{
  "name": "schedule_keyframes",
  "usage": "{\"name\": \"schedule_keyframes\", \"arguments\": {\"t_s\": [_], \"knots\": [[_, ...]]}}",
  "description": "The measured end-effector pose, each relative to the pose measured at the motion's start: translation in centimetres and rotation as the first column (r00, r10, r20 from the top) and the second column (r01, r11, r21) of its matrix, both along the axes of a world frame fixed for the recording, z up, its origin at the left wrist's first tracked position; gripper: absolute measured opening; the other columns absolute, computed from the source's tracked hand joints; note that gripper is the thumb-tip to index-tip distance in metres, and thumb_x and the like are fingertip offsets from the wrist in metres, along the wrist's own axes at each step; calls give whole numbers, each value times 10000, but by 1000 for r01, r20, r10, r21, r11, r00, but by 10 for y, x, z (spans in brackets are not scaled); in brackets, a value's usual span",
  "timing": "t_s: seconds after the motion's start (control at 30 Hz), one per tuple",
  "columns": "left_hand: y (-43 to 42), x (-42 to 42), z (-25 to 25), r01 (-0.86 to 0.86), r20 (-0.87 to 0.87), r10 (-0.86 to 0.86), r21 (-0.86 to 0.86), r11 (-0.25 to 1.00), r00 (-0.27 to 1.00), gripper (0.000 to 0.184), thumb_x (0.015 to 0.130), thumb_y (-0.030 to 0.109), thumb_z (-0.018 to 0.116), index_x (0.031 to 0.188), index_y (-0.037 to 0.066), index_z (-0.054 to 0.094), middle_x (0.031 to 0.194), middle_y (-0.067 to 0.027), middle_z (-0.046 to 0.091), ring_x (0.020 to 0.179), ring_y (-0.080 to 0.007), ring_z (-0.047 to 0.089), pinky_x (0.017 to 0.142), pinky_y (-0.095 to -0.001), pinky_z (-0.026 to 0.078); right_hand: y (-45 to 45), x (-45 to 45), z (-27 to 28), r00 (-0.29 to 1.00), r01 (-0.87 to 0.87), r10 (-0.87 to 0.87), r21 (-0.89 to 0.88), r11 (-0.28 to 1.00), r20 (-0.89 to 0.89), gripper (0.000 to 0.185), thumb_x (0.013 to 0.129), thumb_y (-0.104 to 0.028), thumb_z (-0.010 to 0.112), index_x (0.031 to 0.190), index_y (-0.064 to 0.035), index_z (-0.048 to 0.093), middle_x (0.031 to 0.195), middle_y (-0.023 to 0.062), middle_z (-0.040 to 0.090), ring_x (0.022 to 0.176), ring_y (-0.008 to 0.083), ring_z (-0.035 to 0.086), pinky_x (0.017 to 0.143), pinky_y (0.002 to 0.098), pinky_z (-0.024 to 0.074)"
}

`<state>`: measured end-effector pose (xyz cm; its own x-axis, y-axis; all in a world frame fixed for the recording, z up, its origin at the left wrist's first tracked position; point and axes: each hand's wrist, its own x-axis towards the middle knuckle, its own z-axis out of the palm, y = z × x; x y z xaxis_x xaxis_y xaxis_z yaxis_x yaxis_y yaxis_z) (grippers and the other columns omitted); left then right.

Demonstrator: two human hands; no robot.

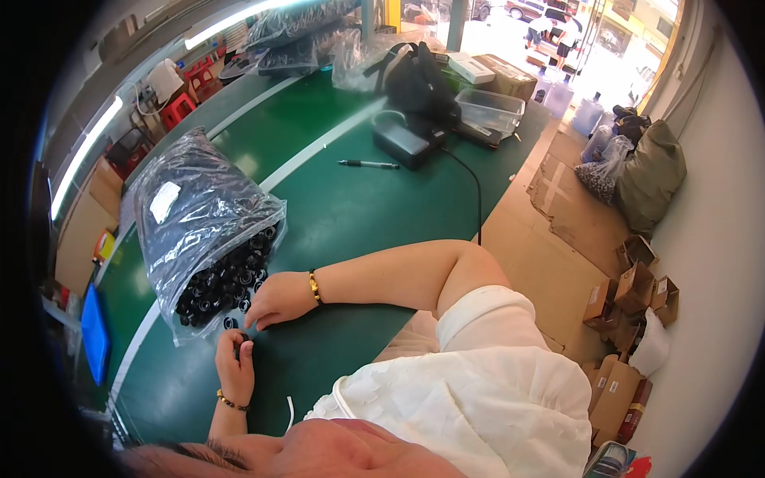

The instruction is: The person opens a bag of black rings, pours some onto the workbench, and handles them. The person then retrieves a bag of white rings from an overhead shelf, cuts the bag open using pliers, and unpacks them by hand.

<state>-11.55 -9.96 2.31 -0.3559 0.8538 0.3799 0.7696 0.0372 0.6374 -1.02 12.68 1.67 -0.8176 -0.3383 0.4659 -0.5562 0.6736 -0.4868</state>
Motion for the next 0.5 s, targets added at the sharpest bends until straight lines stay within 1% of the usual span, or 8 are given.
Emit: {"name": "schedule_keyframes", "arguments": {"t_s": [0.03,0.17,0.23,0.27,0.33,0.37,0.43,0.5], "knots": [[1,0,1,6,-41,-6,15,1000,999,186,893,111,678,889,10,522,851,-119,577,698,-271,537,648,-332,467,0,-1,-2,997,-7,7,4,1000,-72,186,941,-272,612,1045,-130,676,892,65,670,840,277,649,710,398,513],[0,4,5,37,-16,-37,-31,999,999,211,859,116,721,854,10,539,831,-111,574,656,-250,536,600,-318,466,2,-1,-5,998,-9,10,20,1000,-61,175,947,-261,603,1044,-137,678,893,57,672,851,268,651,708,399,515],[1,4,1,43,-35,-43,2,999,998,239,794,118,782,809,11,569,809,-107,591,633,-235,543,574,-304,468,2,-1,-5,999,-9,9,3,1000,-53,162,937,-259,618,1020,-138,685,911,51,670,874,263,649,714,395,517],[1,4,0,43,-35,-43,2,999,998,239,794,118,782,809,11,569,809,-107,591,633,-235,543,574,-304,468,2,-1,-5,999,-9,9,3,1000,-52,162,937,-259,618,1020,-138,685,911,51,670,874,263,649,714,395,517],[1,4,-1,56,-39,-55,35,998,998,252,731,111,822,771,8,596,793,-106,620,647,-241,568,580,-311,475,3,0,-2,988,-7,8,7,1000,-154,144,913,-250,647,992,-140,694,947,39,662,914,254,641,724,390,521],[1,3,0,56,-40,-55,35,998,998,252,731,111,822,771,8,596,793,-106,620,647,-241,568,580,-311,475,3,-1,-3,988,-8,8,7,1000,-154,144,913,-250,647,992,-140,694,947,39,662,914,254,641,724,390,521],[1,1,2,95,-145,-86,56,994,986,261,674,101,851,742,3,618,811,-107,656,670,-244,602,587,-308,489,3,-2,-6,987,21,-21,4,1000,-157,136,854,-244,695,963,-164,708,944,10,652,908,244,638,719,390,522],[3,4,5,108,-134,-99,62,992,986,256,667,91,851,741,0,624,830,-111,665,682,-246,612,595,-304,497,6,-3,-6,990,-5,12,46,999,-138,145,859,-239,693,975,-152,700,976,21,645,932,250,634,731,388,524]]}}
